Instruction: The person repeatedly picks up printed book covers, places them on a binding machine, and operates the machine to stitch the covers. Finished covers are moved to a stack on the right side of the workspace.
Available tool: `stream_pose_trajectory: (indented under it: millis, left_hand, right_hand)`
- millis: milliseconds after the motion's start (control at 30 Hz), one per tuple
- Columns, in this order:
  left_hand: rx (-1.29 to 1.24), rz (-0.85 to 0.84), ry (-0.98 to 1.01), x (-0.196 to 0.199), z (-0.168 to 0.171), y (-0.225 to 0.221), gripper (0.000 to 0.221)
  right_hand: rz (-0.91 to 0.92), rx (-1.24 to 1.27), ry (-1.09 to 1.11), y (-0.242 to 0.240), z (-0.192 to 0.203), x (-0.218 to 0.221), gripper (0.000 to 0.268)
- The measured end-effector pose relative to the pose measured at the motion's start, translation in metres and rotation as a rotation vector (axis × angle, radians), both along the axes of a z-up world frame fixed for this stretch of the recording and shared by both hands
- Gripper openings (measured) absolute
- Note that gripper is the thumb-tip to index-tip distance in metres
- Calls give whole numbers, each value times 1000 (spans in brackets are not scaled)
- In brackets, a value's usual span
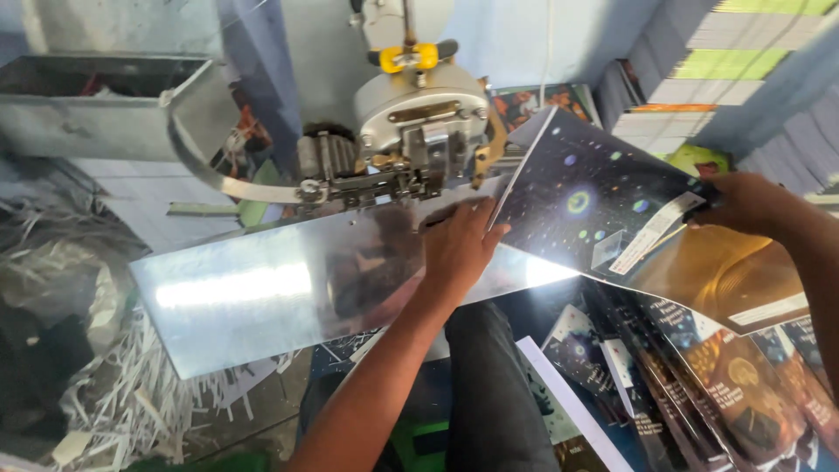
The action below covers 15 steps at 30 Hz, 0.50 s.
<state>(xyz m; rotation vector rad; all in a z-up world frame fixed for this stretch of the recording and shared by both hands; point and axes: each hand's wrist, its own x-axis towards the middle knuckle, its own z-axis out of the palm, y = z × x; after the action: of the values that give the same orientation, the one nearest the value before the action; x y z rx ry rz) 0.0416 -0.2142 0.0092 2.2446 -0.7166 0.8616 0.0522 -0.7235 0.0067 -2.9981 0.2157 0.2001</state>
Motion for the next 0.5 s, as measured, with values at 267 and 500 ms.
stream_pose_trajectory:
  millis: [267,500]
  left_hand:
    - [60,-49,219,6,-8,-21,35]
    - [100,-26,170,-1,-4,-22,38]
  right_hand:
    - [-135,194,-306,-56,-12,-132,36]
    - [-246,430,-721,-106,-54,-213,16]
